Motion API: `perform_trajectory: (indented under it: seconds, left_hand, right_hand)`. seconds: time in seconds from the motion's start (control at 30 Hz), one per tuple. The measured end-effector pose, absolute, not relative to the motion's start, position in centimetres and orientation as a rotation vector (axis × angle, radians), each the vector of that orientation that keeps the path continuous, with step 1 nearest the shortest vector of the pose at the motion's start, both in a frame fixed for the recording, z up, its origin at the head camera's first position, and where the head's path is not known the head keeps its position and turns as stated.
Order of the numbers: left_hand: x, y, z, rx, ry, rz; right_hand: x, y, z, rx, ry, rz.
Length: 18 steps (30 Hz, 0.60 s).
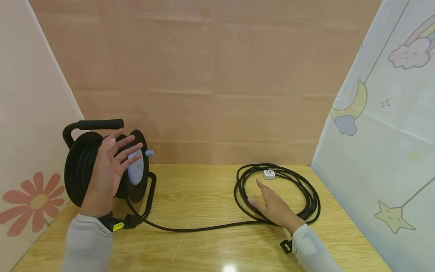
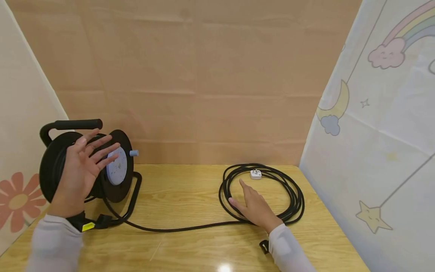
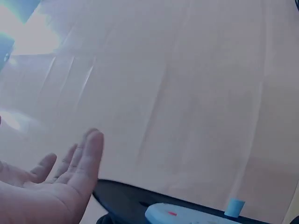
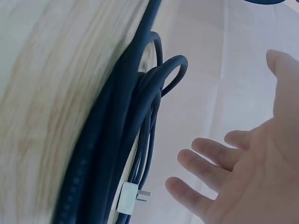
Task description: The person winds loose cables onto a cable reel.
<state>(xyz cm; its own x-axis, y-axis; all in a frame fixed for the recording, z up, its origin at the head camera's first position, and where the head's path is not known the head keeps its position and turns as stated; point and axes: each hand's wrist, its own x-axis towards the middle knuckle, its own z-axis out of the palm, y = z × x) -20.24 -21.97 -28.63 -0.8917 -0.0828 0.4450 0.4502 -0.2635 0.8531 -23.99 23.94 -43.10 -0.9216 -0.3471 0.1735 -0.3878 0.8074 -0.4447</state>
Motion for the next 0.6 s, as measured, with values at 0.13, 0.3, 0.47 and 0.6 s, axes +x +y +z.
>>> perform_trajectory:
  seconds: [0.13, 0.3, 0.47, 0.6]
  left_hand:
    - [-20.7, -23.3, -28.4, -0.429, -1.490, -2.327]
    - [-21.8, -25.5, -28.4, -0.342, -1.178, -2.616]
    - [-23.1, -27.6, -28.4, -0.291, -0.827, -2.863]
    - [-24.3, -28.6, -27.9, -0.278, -0.638, -2.985]
  right_hand:
    - [-24.1, 23.9, -43.0, 0.597, -2.893, 0.806]
    - [-24.1, 24.1, -43.1, 0.601, -2.895, 0.809]
    - [-24.1, 24.3, -43.3, 0.597, -2.910, 0.798]
    - [-24.1, 24.4, -43.4, 0.588, -2.925, 0.820]
